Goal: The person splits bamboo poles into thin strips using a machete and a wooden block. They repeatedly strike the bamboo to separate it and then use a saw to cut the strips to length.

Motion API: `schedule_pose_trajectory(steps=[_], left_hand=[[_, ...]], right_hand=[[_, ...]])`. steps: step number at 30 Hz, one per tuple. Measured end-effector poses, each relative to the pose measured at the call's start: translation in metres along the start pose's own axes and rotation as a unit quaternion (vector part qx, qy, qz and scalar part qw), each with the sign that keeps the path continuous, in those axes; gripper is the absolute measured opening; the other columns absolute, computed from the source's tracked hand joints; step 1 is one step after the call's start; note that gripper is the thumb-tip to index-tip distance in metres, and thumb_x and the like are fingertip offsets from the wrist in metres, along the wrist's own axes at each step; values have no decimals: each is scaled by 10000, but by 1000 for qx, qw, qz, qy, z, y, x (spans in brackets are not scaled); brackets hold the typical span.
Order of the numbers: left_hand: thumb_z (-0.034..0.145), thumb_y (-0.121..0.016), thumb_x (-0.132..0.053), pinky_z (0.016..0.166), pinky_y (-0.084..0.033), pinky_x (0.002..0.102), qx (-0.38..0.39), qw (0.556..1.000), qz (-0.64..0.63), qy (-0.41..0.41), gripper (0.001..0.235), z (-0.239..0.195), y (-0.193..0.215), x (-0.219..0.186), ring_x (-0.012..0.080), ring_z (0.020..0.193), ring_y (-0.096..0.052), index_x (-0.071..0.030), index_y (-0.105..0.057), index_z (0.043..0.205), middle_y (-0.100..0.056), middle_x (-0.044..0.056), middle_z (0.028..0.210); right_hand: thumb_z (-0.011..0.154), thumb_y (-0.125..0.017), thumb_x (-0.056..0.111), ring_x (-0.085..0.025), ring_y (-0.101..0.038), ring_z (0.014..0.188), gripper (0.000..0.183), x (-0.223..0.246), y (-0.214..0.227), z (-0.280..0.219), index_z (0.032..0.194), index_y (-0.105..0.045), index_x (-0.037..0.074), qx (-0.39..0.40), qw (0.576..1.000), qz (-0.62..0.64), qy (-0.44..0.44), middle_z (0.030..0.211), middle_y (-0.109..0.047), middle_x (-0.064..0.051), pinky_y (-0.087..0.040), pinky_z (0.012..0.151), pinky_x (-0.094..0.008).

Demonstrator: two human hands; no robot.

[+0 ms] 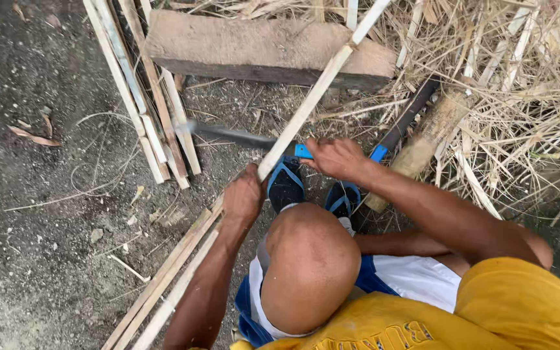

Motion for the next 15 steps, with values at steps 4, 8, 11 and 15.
schedule_pose_trajectory(steps=[4,8,11,15], left_hand=[[1019,-612,-418,585,-596,493,108,987,35,110,506,-94,12,90,358,652,-741,-57,-474,1345,-720,191,819],[859,-755,-431,676,-572,531,56,994,-79,56,678,-63,8,61,423,765,-727,-86,-475,1371,-732,242,879],[855,-755,-426,692,-591,518,55,989,-139,19,655,-13,-5,24,416,797,-737,-80,-501,1349,-745,232,918],[925,-705,-442,724,-581,543,13,994,-111,17,499,27,-7,-13,431,829,-733,-81,-586,1248,-743,233,934]], right_hand=[[1140,-483,426,-359,-717,686,433,-168,45,-7,1198,-569,5,-21,974,-19,-225,788,-708,-203,-582,585,-488],[1109,-490,442,-436,-731,677,549,-157,35,-25,1243,-501,-90,-11,937,135,-322,740,-708,-290,-570,633,-535],[1110,-548,422,-497,-700,798,492,-147,46,-17,1171,-554,-66,-143,939,135,-281,867,-690,-310,-559,706,-573],[1128,-530,412,-504,-688,784,517,-137,40,-14,1200,-521,-101,-130,921,202,-307,840,-678,-326,-556,694,-581]])
Point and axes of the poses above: each hand's wrist, its own z-axis towards the middle knuckle, its own y-axis out of the back of the hand, x = y × z, the point moved 8 cm from there along z, towards the middle knuckle
